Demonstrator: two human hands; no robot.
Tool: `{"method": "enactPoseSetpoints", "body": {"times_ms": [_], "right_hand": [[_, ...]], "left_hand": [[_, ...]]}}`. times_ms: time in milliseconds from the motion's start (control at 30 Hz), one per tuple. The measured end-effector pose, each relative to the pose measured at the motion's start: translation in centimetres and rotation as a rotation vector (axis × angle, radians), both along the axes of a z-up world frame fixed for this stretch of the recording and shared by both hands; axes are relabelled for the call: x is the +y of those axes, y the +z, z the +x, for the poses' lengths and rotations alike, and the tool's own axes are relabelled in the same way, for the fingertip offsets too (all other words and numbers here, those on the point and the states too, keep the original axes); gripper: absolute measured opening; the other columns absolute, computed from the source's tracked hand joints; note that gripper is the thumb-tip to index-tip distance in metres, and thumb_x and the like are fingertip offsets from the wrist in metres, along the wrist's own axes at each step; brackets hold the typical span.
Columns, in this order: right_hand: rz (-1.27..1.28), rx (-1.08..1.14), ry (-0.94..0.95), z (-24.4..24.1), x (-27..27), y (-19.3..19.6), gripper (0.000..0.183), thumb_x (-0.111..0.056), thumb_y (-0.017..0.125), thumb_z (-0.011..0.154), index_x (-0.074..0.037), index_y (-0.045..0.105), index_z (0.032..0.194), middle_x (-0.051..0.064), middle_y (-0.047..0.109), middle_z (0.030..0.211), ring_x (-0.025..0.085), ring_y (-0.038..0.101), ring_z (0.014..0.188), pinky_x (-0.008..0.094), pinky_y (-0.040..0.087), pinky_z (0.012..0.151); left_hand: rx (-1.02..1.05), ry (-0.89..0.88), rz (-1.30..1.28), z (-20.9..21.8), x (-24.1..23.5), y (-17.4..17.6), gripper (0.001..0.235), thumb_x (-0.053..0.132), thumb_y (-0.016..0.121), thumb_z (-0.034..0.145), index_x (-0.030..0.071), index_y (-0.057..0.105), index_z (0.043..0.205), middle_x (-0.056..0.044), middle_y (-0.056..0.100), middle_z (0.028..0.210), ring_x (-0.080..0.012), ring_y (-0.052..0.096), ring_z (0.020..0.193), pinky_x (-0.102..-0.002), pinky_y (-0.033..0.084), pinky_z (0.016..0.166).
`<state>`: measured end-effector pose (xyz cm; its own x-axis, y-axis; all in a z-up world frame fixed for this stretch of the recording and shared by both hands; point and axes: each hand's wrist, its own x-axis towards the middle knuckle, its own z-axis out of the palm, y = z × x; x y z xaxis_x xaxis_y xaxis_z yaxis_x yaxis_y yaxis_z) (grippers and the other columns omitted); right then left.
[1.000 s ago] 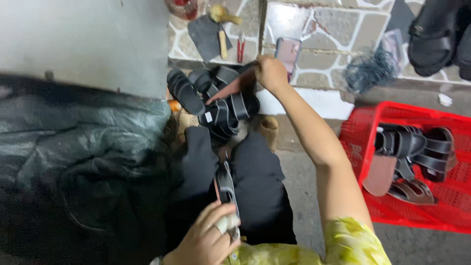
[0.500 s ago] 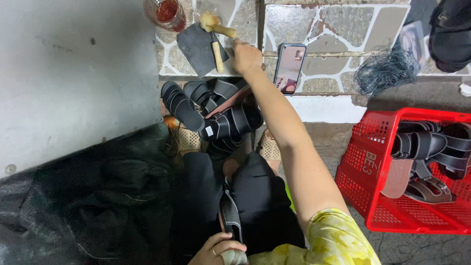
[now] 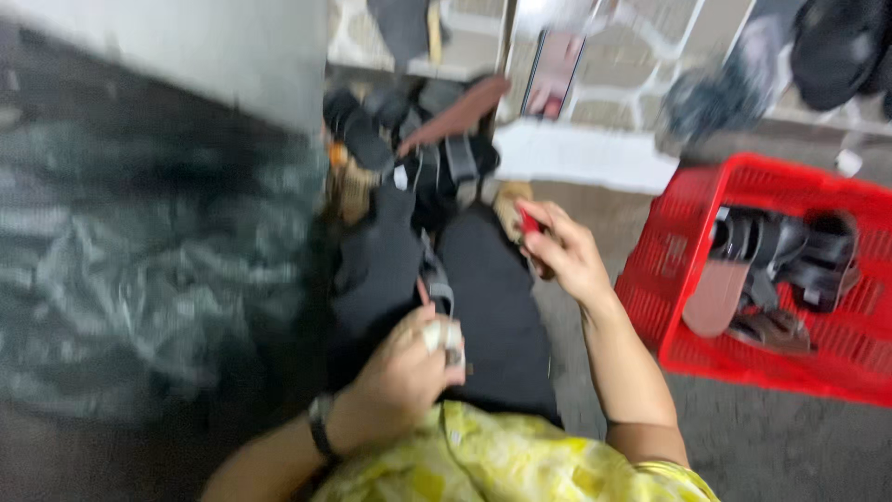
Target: The person sits and sews a black sandal held on their lap using a needle and thread. They repeatedly pull the thread through the sole and strap to secure them together. A red basket containing other sandals is visible nearby.
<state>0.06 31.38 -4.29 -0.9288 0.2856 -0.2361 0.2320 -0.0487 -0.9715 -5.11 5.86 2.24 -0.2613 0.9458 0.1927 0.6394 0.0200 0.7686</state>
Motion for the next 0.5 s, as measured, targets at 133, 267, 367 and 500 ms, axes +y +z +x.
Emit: {"method": "enactPoseSetpoints", "body": {"times_ms": [133, 267, 367, 500], "right_hand": [[0.22, 0.192, -0.023, 8.7, -7.2, 1.9, 0.044, -0.012, 0.075, 0.078, -0.003, 0.065, 0.12, 0.011, 0.061, 0.091, 0.019, 0.059, 0.081, 0.035, 0.05, 0.077], [0.376, 0.28, -0.103, 12.2, -12.4, 1.6, 0.041, -0.01, 0.082, 0.071, -0.007, 0.072, 0.111, 0.009, 0.062, 0.085, 0.021, 0.063, 0.075, 0.032, 0.052, 0.072], [0.404, 0.292, -0.162, 12.2, -13.5, 1.2, 0.037, -0.013, 0.08, 0.075, -0.007, 0.072, 0.11, 0.01, 0.062, 0.091, 0.021, 0.063, 0.082, 0.036, 0.052, 0.075], [0.389, 0.334, -0.169, 11.2, -13.7, 0.7, 0.037, -0.014, 0.081, 0.074, -0.01, 0.073, 0.11, 0.008, 0.064, 0.091, 0.02, 0.065, 0.084, 0.036, 0.053, 0.075]], "left_hand": [[-0.004, 0.17, 0.0, 2.2, -1.6, -1.3, 0.023, 0.015, 0.07, 0.084, -0.004, 0.058, 0.086, -0.015, 0.058, 0.102, -0.0375, 0.055, 0.104, -0.049, 0.04, 0.101], [-0.023, 0.267, 0.029, 2.9, -2.6, -2.3, 0.022, 0.019, 0.069, 0.086, -0.001, 0.062, 0.092, -0.013, 0.061, 0.111, -0.0405, 0.057, 0.112, -0.047, 0.043, 0.1], [-0.007, 0.308, 0.029, 3.2, -3.0, -2.1, 0.023, 0.022, 0.067, 0.088, 0.001, 0.063, 0.098, -0.013, 0.061, 0.112, -0.0385, 0.058, 0.112, -0.046, 0.046, 0.096], [0.046, 0.308, 0.071, 3.3, -2.6, -1.6, 0.021, 0.025, 0.065, 0.089, 0.005, 0.063, 0.095, -0.01, 0.061, 0.11, -0.0344, 0.061, 0.11, -0.044, 0.049, 0.092]]}}
